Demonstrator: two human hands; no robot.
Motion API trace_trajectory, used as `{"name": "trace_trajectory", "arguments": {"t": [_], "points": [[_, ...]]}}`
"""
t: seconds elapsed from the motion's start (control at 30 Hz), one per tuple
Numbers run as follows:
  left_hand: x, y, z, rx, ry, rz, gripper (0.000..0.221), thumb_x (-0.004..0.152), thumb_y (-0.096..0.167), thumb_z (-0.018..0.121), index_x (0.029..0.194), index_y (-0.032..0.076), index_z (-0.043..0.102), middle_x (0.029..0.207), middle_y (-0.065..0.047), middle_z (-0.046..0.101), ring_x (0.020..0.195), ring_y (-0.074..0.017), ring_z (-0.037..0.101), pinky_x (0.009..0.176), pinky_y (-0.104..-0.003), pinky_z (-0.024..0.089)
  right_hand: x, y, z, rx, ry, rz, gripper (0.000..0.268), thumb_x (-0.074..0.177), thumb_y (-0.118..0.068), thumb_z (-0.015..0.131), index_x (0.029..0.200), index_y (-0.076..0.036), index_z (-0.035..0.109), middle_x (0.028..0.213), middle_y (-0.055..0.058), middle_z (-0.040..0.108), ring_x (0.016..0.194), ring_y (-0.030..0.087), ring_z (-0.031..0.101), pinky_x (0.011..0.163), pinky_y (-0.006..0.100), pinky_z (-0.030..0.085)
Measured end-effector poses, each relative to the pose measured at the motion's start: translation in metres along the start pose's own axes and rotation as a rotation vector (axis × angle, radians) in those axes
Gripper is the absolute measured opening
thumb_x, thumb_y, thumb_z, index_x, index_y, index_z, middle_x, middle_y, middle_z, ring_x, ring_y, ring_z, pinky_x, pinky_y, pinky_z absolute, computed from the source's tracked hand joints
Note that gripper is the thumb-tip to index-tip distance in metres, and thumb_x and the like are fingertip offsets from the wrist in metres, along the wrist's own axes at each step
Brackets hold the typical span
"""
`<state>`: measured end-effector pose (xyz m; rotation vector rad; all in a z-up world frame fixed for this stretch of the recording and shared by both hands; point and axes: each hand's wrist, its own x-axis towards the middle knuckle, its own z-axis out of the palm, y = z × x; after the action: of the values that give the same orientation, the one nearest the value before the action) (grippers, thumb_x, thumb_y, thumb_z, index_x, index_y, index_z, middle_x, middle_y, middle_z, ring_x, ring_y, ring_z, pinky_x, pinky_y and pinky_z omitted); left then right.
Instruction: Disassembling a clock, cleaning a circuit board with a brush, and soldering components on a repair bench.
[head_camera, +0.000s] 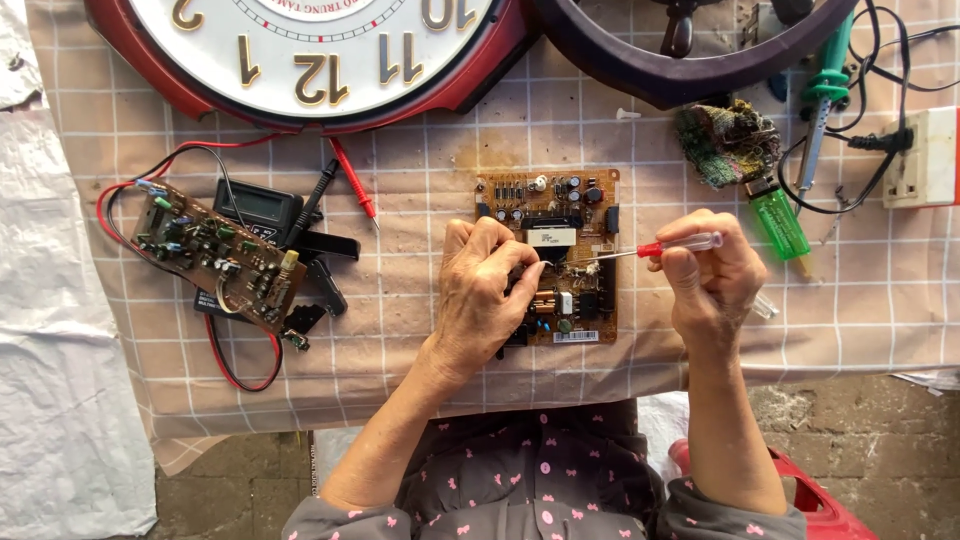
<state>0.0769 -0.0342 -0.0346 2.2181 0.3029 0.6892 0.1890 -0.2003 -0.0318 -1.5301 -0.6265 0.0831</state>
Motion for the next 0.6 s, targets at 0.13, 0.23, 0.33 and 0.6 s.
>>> {"name": "trace_trajectory", "arguments": {"t": [0.13, 0.23, 0.33, 0.6], "points": [[0.0, 0.0, 0.0, -0.011, 0.011, -0.005, 0.011, 0.071, 0.01, 0.066, 0.069, 0.012, 0.056, 0.073, -0.001, 0.043, 0.075, -0.0203, 0.044, 0.069, -0.028, 0.04, -0.005, 0.006, -0.007, -0.08, -0.065, -0.005, 0.031, 0.084, -0.025, 0.057, 0.081, 0.005, 0.052, 0.067, 0.013, 0.049, 0.054, 0.014, 0.053, 0.055, 0.024, 0.046], [0.0, 0.001, 0.0, -0.01, 0.014, -0.003, 0.012, 0.072, 0.009, 0.066, 0.069, 0.012, 0.055, 0.073, -0.001, 0.042, 0.075, -0.02, 0.044, 0.069, -0.027, 0.04, -0.003, 0.005, -0.006, -0.11, -0.082, -0.022, 0.03, 0.085, -0.026, 0.056, 0.081, 0.004, 0.053, 0.068, 0.012, 0.05, 0.054, 0.014, 0.053, 0.055, 0.024, 0.046], [0.0, 0.001, 0.001, -0.007, 0.016, -0.004, 0.011, 0.072, 0.009, 0.066, 0.069, 0.012, 0.055, 0.073, -0.001, 0.043, 0.075, -0.0201, 0.044, 0.069, -0.028, 0.04, 0.002, -0.002, -0.002, -0.115, -0.099, -0.05, 0.03, 0.086, -0.026, 0.055, 0.081, 0.004, 0.052, 0.067, 0.012, 0.049, 0.053, 0.014, 0.053, 0.054, 0.024, 0.046], [-0.001, -0.002, 0.002, -0.015, 0.019, 0.007, 0.011, 0.072, 0.01, 0.066, 0.069, 0.012, 0.055, 0.073, -0.002, 0.042, 0.075, -0.0209, 0.044, 0.069, -0.028, 0.04, 0.009, 0.005, -0.006, -0.235, -0.23, -0.198, 0.029, 0.088, -0.029, 0.051, 0.079, -0.001, 0.053, 0.064, 0.008, 0.05, 0.052, 0.016, 0.052, 0.055, 0.026, 0.044]]}}
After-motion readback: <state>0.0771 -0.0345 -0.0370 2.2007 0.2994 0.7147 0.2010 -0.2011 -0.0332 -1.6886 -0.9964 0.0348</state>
